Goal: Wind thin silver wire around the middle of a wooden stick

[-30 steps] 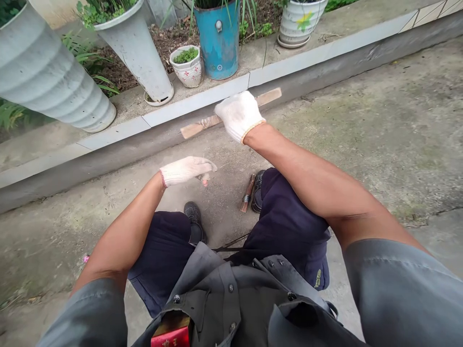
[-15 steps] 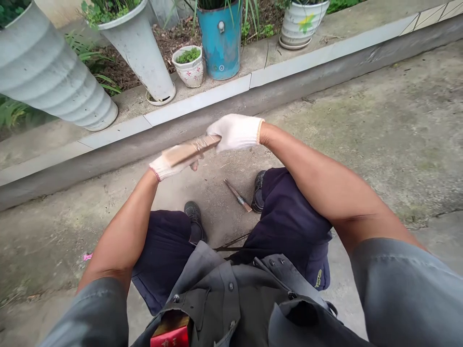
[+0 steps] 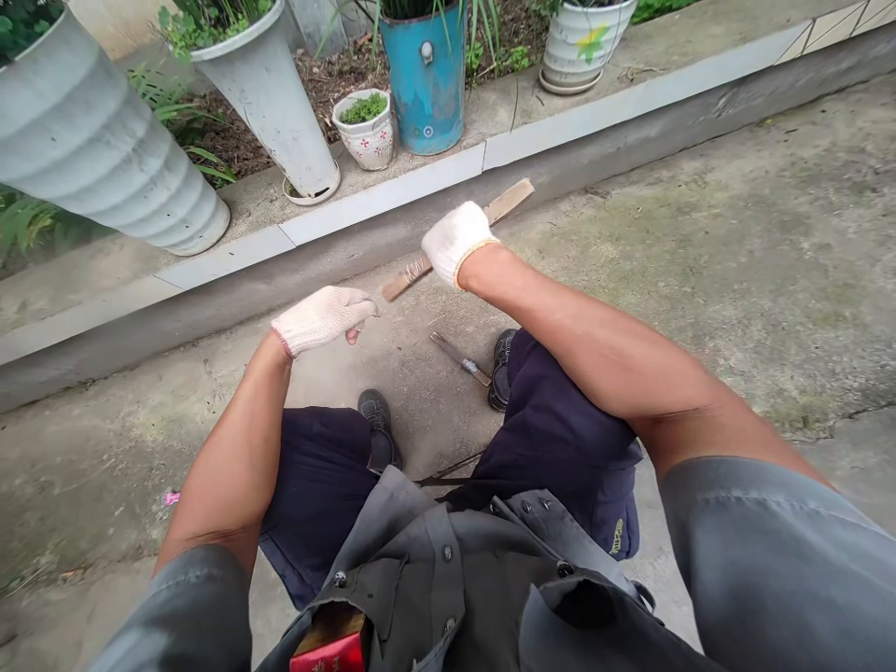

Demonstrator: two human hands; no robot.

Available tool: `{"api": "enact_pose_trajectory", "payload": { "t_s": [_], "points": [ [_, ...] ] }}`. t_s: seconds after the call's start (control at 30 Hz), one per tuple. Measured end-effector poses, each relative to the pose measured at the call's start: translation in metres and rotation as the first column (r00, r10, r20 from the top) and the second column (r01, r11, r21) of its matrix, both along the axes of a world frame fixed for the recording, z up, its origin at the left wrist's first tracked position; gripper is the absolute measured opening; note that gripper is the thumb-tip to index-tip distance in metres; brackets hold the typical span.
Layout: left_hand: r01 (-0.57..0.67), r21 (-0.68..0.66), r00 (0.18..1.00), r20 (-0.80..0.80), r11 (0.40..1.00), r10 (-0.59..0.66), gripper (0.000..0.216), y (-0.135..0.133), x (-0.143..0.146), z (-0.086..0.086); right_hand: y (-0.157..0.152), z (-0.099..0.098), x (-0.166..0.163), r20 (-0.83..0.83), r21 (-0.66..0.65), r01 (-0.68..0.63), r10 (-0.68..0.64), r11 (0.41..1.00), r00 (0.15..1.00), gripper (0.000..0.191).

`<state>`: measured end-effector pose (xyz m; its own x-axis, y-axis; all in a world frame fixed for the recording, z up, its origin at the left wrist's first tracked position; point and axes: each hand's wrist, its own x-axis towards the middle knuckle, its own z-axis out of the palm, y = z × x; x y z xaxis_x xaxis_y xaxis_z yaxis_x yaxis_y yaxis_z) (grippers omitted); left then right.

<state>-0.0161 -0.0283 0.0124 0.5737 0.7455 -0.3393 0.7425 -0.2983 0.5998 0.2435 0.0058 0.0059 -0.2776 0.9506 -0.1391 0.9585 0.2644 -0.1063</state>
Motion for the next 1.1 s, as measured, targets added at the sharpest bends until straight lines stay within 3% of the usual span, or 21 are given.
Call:
{"api": "enact_pose_trajectory", "payload": {
  "t_s": [0.1,0.13,0.23,0.3,0.33,0.43,0.5,0.63,0.73,0.87,0.97,1.03,1.1],
  "points": [
    [0.013,0.021,1.000,-0.023,1.000,-0.012,0.037,-0.001,0.000,0.004,-0.015,0.005,-0.005,0.251,-0.148,-0.091,0.127,0.985,0.960,0.009],
    [0.015,0.030,0.999,-0.033,0.999,-0.014,0.038,-0.001,-0.001,0.004,-0.021,0.008,-0.005,0.241,-0.202,-0.134,0.182,0.970,0.953,0.008],
    [0.020,0.040,1.000,-0.013,0.999,-0.019,0.041,-0.001,-0.003,0.004,-0.035,0.021,-0.001,0.011,-0.341,-0.311,0.334,0.887,0.942,0.007],
    [0.029,0.006,0.996,0.081,1.000,-0.030,0.040,-0.002,-0.004,0.003,-0.040,0.031,0.000,-0.136,-0.341,-0.404,0.381,0.849,0.915,0.011],
    [0.034,-0.032,0.988,0.154,0.999,-0.028,0.038,-0.003,-0.004,0.002,-0.041,0.036,-0.001,-0.166,-0.303,-0.406,0.372,0.862,0.913,0.014],
    [0.015,-0.177,0.928,0.370,0.984,0.052,0.040,-0.010,0.003,0.000,-0.041,0.046,-0.009,-0.183,-0.129,-0.262,0.237,0.956,0.954,0.025],
    [-0.011,-0.241,0.901,0.419,0.971,0.114,0.043,-0.014,0.009,-0.002,-0.035,0.045,-0.012,-0.189,-0.019,-0.134,0.128,0.991,0.974,0.032],
    [0.033,-0.245,0.952,0.302,0.969,0.044,0.038,-0.017,0.016,-0.010,-0.016,0.025,-0.007,-0.153,0.145,0.042,-0.020,0.988,0.988,0.033],
    [0.087,-0.193,0.988,0.143,0.977,-0.060,0.037,-0.012,0.013,-0.018,-0.005,0.007,-0.002,-0.081,0.156,0.065,-0.053,0.986,0.995,0.028],
    [0.086,-0.131,0.996,-0.010,0.988,-0.088,0.037,-0.006,0.009,-0.022,-0.009,-0.006,-0.008,0.159,0.085,-0.019,0.005,0.996,0.987,0.030],
    [0.063,-0.037,0.995,-0.074,0.997,-0.065,0.039,-0.004,0.007,-0.018,-0.024,0.000,-0.012,0.328,-0.070,-0.122,0.139,0.990,0.935,0.017],
    [0.039,0.025,0.996,-0.076,0.999,-0.037,0.040,-0.004,0.006,-0.013,-0.034,0.009,-0.010,0.310,-0.228,-0.238,0.302,0.944,0.902,0.007],
    [0.017,0.050,0.999,-0.038,0.999,-0.016,0.038,-0.005,0.005,-0.008,-0.042,0.021,-0.005,0.161,-0.360,-0.376,0.454,0.854,0.876,0.009]
  ]
}}
